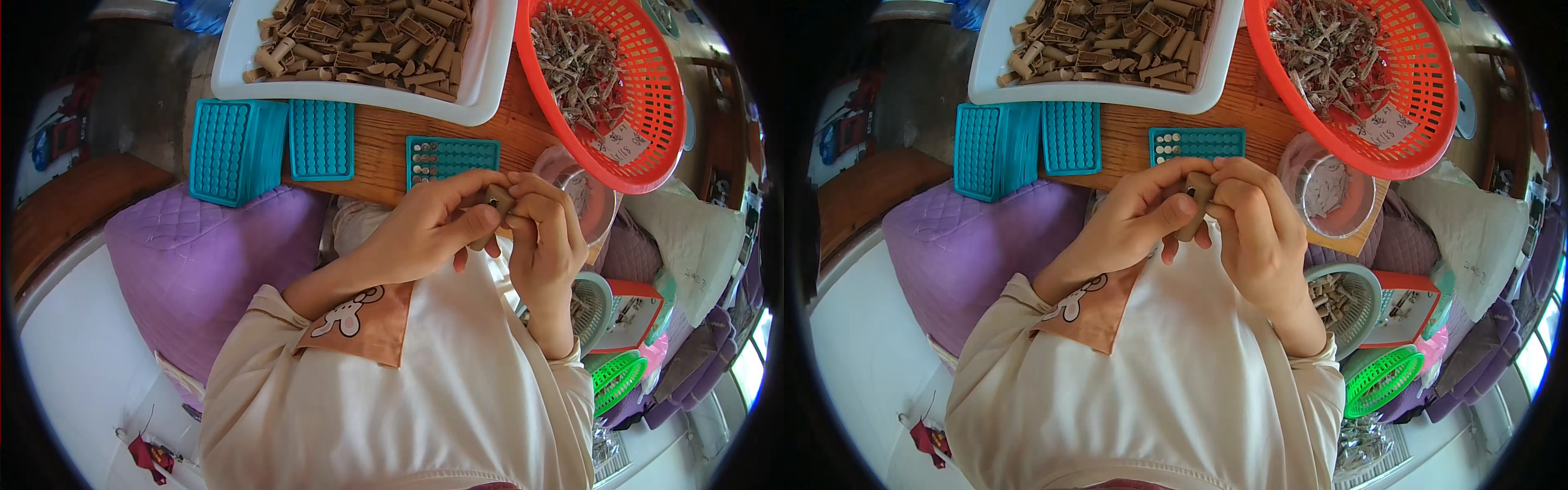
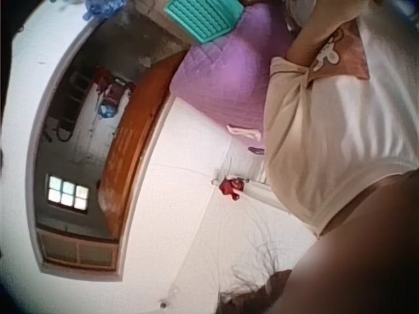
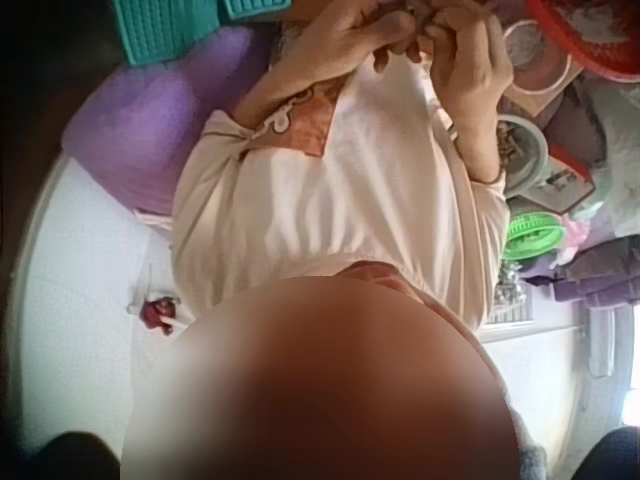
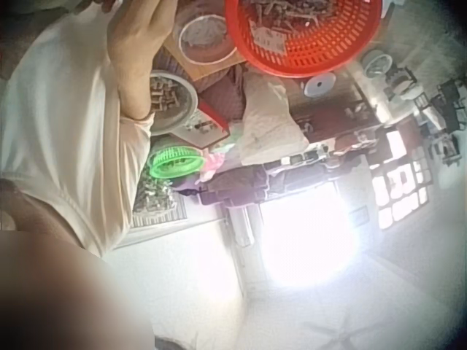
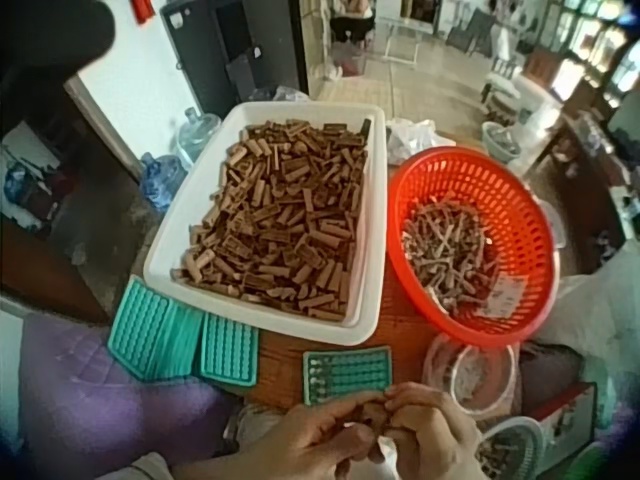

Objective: The person assembles small metal components and pins into plastic housings by hand, taking parts from sorting trays and baskets.

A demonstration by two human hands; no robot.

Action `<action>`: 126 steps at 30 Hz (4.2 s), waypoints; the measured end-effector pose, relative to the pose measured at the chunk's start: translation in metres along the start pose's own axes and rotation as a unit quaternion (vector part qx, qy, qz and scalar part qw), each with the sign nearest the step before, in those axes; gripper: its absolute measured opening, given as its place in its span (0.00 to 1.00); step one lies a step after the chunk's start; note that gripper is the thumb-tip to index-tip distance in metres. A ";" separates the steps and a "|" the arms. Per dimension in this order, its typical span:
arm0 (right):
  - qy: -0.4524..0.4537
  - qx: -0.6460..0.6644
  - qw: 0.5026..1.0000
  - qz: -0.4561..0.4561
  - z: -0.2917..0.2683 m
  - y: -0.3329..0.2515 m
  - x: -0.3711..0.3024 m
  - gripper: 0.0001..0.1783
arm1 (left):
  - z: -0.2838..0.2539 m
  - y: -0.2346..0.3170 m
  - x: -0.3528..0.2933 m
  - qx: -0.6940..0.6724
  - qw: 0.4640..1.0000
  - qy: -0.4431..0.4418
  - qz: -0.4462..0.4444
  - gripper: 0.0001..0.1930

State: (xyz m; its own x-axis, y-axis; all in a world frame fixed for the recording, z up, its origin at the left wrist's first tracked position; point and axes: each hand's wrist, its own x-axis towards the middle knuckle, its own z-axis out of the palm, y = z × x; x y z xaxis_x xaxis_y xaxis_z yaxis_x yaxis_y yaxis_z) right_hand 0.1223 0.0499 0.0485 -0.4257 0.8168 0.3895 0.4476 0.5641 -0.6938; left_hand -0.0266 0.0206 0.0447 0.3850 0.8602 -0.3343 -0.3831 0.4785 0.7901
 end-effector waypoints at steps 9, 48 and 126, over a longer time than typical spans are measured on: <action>-0.034 0.167 0.985 0.000 -0.001 0.022 0.001 0.08 | -0.002 -0.002 0.001 -0.060 0.998 -0.018 -0.013 0.20; 0.035 0.410 0.904 0.118 0.004 -0.011 -0.015 0.22 | 0.003 -0.005 0.010 0.186 0.924 0.034 0.333 0.35; 0.047 0.380 0.906 0.183 -0.078 0.109 0.062 0.19 | -0.035 0.041 0.070 0.123 0.992 -0.022 0.033 0.22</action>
State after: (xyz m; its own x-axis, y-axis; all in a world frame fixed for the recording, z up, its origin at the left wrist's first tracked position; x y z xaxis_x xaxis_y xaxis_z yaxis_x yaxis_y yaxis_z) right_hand 0.2065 0.1717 0.0441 -0.2727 0.9593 0.0737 -0.1396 0.0363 -0.9895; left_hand -0.0444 0.1067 0.0352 0.4049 0.8770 -0.2586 -0.1940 0.3588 0.9130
